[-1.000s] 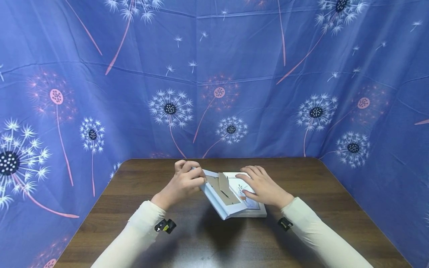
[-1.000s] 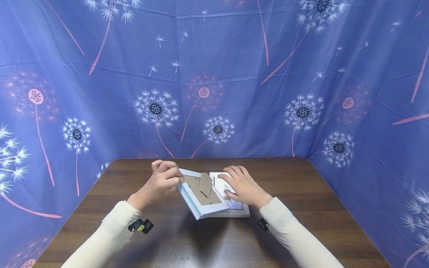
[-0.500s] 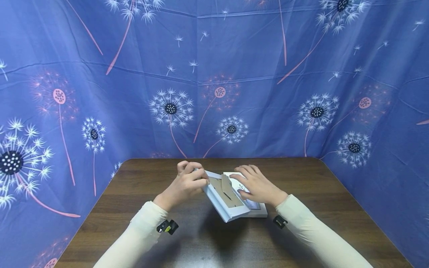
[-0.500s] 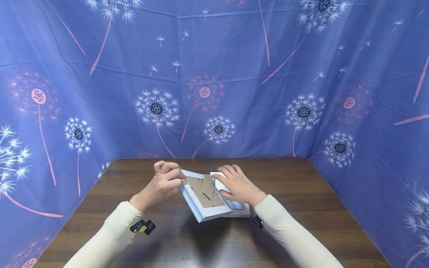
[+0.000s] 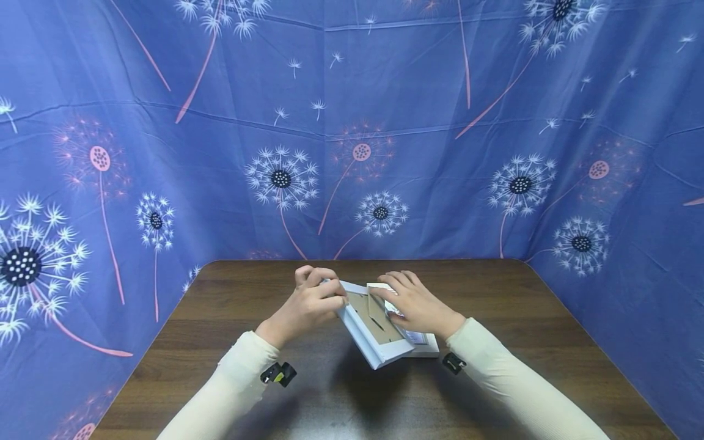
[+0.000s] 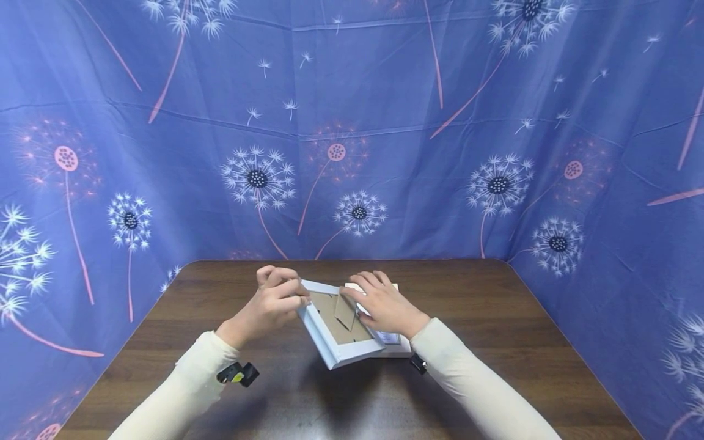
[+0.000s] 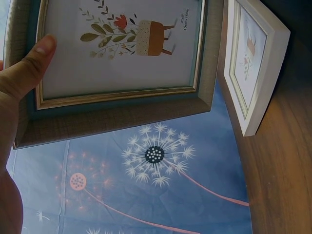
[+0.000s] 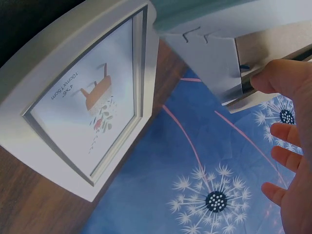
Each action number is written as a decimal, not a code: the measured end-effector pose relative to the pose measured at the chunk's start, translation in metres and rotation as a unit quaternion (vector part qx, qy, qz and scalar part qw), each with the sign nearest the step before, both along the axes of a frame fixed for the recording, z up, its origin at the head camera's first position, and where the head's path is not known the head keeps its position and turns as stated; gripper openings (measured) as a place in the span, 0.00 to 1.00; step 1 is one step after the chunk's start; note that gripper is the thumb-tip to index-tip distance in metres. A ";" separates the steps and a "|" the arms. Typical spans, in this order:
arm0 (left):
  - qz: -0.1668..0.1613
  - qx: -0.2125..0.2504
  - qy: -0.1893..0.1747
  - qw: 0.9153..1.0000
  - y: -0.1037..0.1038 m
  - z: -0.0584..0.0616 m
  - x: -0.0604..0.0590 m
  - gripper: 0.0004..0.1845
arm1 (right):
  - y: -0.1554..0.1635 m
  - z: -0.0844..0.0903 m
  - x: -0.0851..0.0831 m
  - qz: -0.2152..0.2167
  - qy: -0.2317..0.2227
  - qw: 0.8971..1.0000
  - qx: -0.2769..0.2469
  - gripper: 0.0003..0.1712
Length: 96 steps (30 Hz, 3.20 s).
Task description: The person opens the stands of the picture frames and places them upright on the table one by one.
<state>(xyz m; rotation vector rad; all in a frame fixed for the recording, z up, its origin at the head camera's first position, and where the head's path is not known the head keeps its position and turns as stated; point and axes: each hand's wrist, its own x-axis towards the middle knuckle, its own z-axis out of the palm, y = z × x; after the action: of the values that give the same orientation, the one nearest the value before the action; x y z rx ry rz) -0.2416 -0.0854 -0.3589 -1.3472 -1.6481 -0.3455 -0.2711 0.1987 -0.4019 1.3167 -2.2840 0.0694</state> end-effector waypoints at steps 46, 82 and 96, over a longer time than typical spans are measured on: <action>0.023 -0.016 -0.003 1.000 0.001 0.002 0.007 0.12 | -0.001 0.005 0.004 -0.017 0.017 1.000 0.015 0.33; 0.044 -0.029 0.013 0.999 -0.001 0.004 0.010 0.08 | 0.001 0.010 0.004 -0.028 0.022 0.999 0.002 0.33; 0.028 -0.024 -0.005 0.999 -0.001 0.009 0.012 0.10 | 0.008 0.010 0.003 -0.035 0.016 0.999 -0.018 0.35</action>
<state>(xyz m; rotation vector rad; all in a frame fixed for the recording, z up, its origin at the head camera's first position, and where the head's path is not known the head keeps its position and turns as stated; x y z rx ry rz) -0.2300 -0.0863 -0.3496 -1.3345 -1.7089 -0.2819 -0.2683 0.2066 -0.3917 1.2096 -2.2882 0.0645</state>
